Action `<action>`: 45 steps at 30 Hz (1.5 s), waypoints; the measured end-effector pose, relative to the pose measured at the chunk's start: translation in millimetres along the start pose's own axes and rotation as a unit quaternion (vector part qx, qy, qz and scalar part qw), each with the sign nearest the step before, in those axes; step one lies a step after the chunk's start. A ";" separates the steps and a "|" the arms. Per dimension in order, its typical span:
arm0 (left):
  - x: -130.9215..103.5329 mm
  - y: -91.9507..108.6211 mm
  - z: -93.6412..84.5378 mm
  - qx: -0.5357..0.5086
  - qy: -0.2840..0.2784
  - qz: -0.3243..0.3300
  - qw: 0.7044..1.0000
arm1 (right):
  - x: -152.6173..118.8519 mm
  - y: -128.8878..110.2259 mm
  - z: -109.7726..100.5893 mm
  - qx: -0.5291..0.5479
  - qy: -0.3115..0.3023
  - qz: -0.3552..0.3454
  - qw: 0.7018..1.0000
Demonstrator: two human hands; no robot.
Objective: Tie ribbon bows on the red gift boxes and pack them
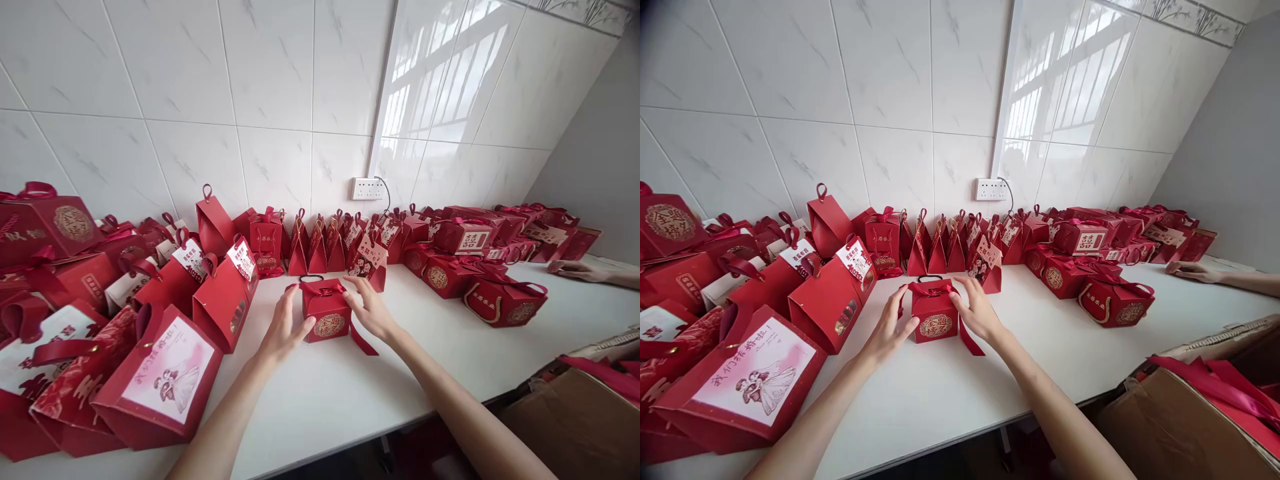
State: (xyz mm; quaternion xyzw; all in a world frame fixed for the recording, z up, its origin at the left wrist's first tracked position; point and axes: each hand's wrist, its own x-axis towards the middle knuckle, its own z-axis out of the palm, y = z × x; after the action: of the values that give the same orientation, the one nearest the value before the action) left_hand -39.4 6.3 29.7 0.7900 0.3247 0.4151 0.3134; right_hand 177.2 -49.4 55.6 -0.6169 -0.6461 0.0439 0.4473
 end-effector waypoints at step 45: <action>-33.3 95.2 -17.9 0.193 -0.035 0.019 0.980 | -35.5 -75.1 -6.6 0.241 -0.168 0.019 0.956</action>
State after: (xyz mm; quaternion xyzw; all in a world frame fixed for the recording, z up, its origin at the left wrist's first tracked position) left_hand -45.5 -71.9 95.6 0.8557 0.3724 0.3229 0.1577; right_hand 118.7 -100.1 86.7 -0.4865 -0.6701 0.3100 0.4671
